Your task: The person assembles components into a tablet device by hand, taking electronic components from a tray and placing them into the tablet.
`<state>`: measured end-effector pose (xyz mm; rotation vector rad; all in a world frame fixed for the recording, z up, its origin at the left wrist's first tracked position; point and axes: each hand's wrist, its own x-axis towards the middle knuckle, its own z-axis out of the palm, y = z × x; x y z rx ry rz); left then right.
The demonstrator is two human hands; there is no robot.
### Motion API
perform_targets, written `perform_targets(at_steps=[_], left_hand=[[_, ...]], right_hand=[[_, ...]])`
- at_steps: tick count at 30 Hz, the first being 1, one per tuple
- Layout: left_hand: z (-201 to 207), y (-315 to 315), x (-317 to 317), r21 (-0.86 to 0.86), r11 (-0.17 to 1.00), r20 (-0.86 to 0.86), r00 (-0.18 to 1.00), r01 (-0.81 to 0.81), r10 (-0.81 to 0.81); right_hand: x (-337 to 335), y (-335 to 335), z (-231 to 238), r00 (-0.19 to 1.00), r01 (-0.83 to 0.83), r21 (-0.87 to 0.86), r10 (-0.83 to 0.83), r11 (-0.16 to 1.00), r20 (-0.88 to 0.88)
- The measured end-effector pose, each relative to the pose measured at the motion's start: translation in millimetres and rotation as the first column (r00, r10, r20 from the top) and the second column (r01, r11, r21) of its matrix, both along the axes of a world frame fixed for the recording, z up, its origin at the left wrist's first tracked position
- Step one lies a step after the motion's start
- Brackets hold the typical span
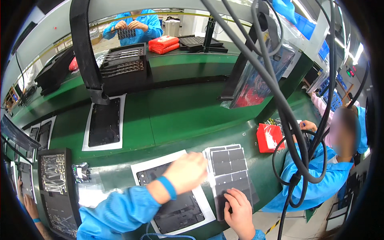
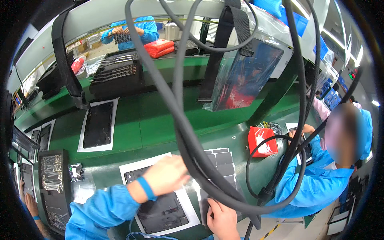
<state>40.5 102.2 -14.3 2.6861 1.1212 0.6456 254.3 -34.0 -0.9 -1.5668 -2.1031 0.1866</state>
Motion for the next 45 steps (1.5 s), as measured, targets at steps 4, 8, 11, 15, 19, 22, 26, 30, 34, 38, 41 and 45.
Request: perform_targets(at_steps=[4,8,11,15,19,22,26,30,34,38,41,45], left_hand=[[-32.1,4.6,57.5,0.012,0.995,-0.005,0.995,0.103,-0.103],[-63.6,11.3,76.2,0.023,0.993,-0.017,0.994,0.112,-0.111],[-58.1,5.2,84.0,0.066,0.996,-0.044,0.997,0.067,-0.064],[-57.7,-1.8,100.8,0.225,0.974,-0.070,0.997,-0.006,0.022],[-58.8,-10.7,110.4,0.289,0.951,-0.073,0.987,-0.113,0.140],[-51.1,-6.5,113.8,0.259,0.958,-0.123,0.980,-0.123,0.159],[-24.6,-2.6,105.3,0.117,0.983,-0.022,0.990,-0.138,0.142],[7.1,-16.2,83.7,0.106,0.989,0.134,0.987,-0.100,0.086],[23.1,-56.6,33.5,0.199,0.979,0.284,0.959,-0.051,-0.008],[19.7,-102.4,-10.9,0.230,0.971,0.215,0.976,-0.067,0.016],[21.8,-120.6,-35.9,0.272,0.957,0.171,0.984,-0.102,0.057],[15.4,-133.5,-53.2,0.253,0.958,0.106,0.988,-0.135,0.111]], right_hand=[[14.2,-2.2,-22.7,0.996,0.034,-0.035,-0.031,0.999,0.083],[15.1,-2.3,-32.5,0.996,0.010,-0.076,-0.003,0.997,0.089],[16.2,-3.0,-32.1,0.997,0.045,-0.097,-0.038,0.994,0.072],[20.8,-8.6,-28.3,0.998,0.034,-0.122,-0.027,0.992,0.062],[15.7,-7.1,-22.0,0.996,0.015,-0.117,-0.005,0.993,0.084],[15.9,-8.2,-22.1,0.995,0.018,-0.128,-0.006,0.992,0.096],[11.6,-6.7,-16.6,0.996,-0.001,-0.145,0.014,0.989,0.093],[18.7,-0.5,-16.3,0.996,-0.007,-0.149,0.020,0.989,0.084],[28.0,8.6,-2.4,0.896,-0.116,-0.301,-0.031,0.946,-0.443],[31.0,12.0,-5.7,0.356,-0.548,-0.486,-0.336,0.681,-0.872],[3.1,26.0,-3.7,0.281,-0.816,-0.487,-0.522,0.312,-0.805],[-40.4,31.6,7.0,0.496,-0.697,-0.615,-0.373,0.368,-0.784]])
